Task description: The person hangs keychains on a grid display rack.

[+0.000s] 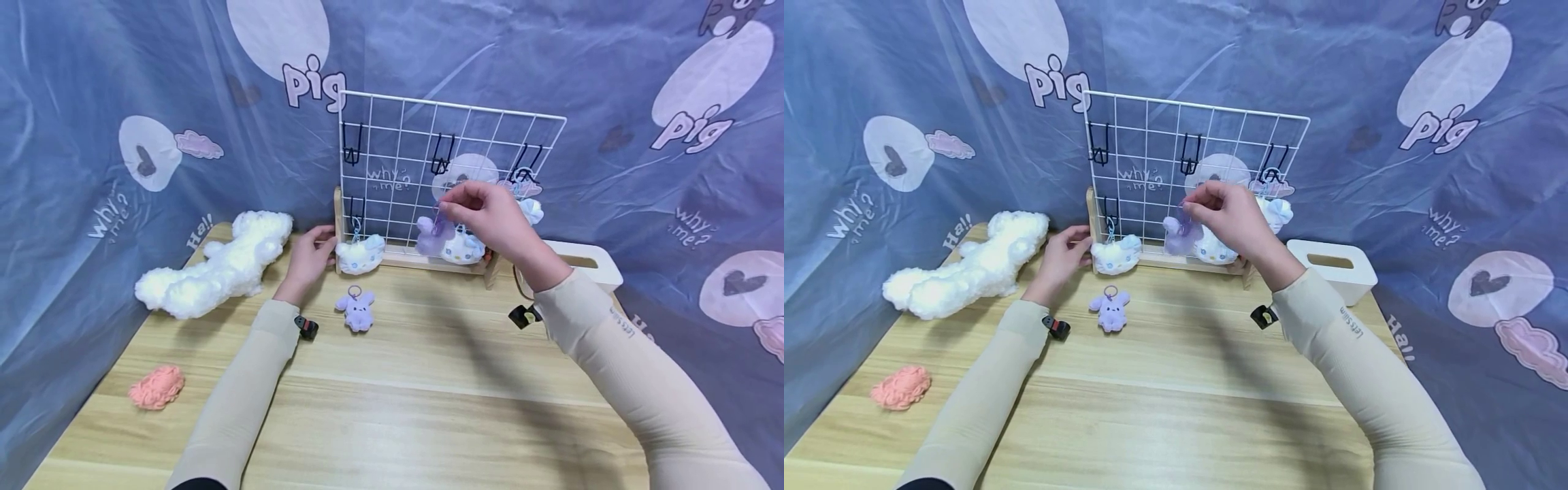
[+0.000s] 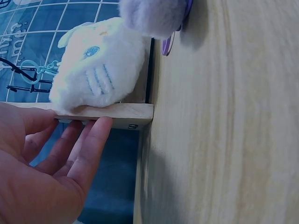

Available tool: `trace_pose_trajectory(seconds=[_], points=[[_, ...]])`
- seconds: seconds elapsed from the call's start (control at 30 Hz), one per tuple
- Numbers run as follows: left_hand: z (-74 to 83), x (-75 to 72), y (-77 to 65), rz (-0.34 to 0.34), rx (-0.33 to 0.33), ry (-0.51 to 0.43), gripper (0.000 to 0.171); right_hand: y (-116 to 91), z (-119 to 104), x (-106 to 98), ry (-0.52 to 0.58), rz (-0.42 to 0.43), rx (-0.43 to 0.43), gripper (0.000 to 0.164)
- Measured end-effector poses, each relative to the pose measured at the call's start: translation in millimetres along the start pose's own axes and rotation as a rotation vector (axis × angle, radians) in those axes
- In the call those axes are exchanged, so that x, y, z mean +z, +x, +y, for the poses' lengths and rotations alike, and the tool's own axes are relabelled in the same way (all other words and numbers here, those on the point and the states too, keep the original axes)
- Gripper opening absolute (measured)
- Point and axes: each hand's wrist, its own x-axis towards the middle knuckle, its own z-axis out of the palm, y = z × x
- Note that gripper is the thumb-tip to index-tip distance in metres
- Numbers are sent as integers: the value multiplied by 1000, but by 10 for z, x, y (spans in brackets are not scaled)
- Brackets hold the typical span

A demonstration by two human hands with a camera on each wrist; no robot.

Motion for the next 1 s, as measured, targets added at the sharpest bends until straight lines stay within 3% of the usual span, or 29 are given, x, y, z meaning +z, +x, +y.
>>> trace_pose_trajectory(seconds=[0.3, 0.57, 1.0], points=[[12, 4, -12, 3, 5, 8, 43, 98, -126, -124, 55, 62, -20, 17], [24, -4, -15, 1, 0, 11, 43, 174, -239, -245, 55, 78, 18, 22], [10, -6, -13, 1, 5, 7, 43, 307, -182, -267, 50, 79, 47, 25]])
